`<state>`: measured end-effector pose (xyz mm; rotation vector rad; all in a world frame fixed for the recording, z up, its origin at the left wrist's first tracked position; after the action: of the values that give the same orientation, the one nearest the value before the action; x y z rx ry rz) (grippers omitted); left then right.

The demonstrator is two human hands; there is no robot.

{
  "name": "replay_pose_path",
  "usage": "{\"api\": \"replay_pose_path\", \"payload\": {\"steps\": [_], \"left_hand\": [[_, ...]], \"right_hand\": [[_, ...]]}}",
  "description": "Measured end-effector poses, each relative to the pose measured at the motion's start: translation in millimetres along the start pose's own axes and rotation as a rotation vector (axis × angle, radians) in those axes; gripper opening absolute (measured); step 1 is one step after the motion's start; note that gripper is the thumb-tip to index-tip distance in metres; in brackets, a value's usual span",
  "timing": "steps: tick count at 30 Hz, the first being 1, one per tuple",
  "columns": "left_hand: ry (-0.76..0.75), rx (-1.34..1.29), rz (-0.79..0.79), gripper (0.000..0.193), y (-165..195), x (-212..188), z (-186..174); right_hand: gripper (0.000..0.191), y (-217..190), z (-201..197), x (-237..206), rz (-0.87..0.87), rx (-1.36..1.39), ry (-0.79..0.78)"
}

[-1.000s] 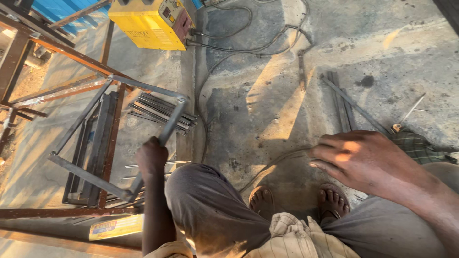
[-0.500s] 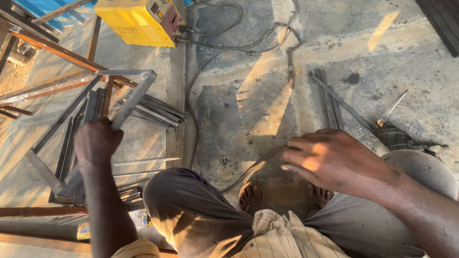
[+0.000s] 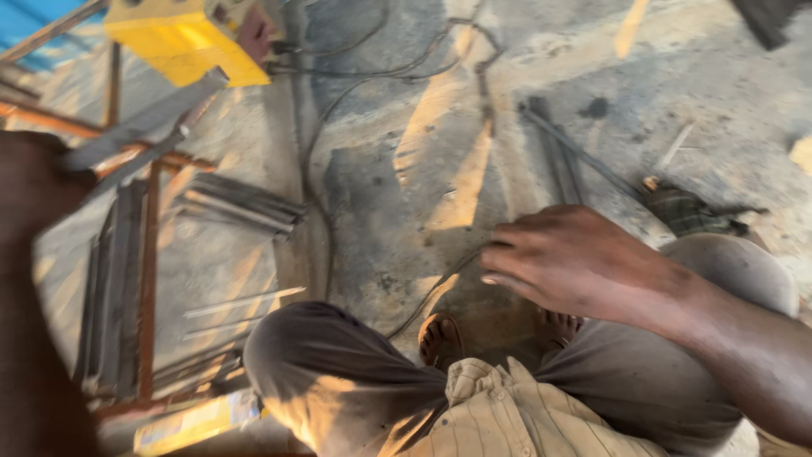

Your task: The person assembles a rectangular metal frame by placing short metal bars between two longer side rails on the floor. The person arranges the bars one by one to form a ladder-like structure.

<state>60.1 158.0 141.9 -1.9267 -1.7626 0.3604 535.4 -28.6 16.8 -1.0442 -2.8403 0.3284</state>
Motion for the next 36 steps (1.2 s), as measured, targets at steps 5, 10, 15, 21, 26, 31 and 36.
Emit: {"api": "replay_pose_path", "payload": {"steps": [5,10,15,21,26,31,36], "left_hand": [[0.013,-0.224,0.052,0.035,76.8,57.4,-21.1],[-0.001,-0.514,0.129,0.032,122.6,70.7,-50.6],[-0.061,-0.786,0.218,0.030,206.2,84.9,-31.0],[0.353,-0.687,0.513,0.037,318.8,114.2,-37.1],[0.497,-0.577,0.454,0.028,367.8,119.4,13.0],[0.475,-0.424,0.463,0.003,399.7,85.8,89.3],[0.367,-0.581,0.428,0.014,412.0,14.5,169.4]], "right_hand": [[0.028,-1.7,-5.2,-1.7,-0.056,-0.028,0.197],[0.020,25.2,-72.1,-33.3,0.015,0.181,0.777],[0.009,57.0,-102.8,-76.5,0.131,0.213,1.021],[0.008,59.3,-80.4,-78.3,0.203,0.142,1.020],[0.010,64.7,-54.4,-82.8,0.192,0.081,0.983],[0.013,69.0,-67.1,-86.8,0.126,0.119,1.012],[0.008,60.3,-68.9,-77.2,0.098,0.129,0.951]]}}
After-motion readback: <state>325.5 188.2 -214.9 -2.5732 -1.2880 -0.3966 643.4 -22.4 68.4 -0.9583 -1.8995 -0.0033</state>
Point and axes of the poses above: each hand's wrist, its own x-axis towards the middle knuckle, its own z-axis out of the palm, y = z × x, the point moved 10 cm from there along x, towards the middle knuckle, and after that the axes turned 2 degrees about y, right-handed, at the moved point
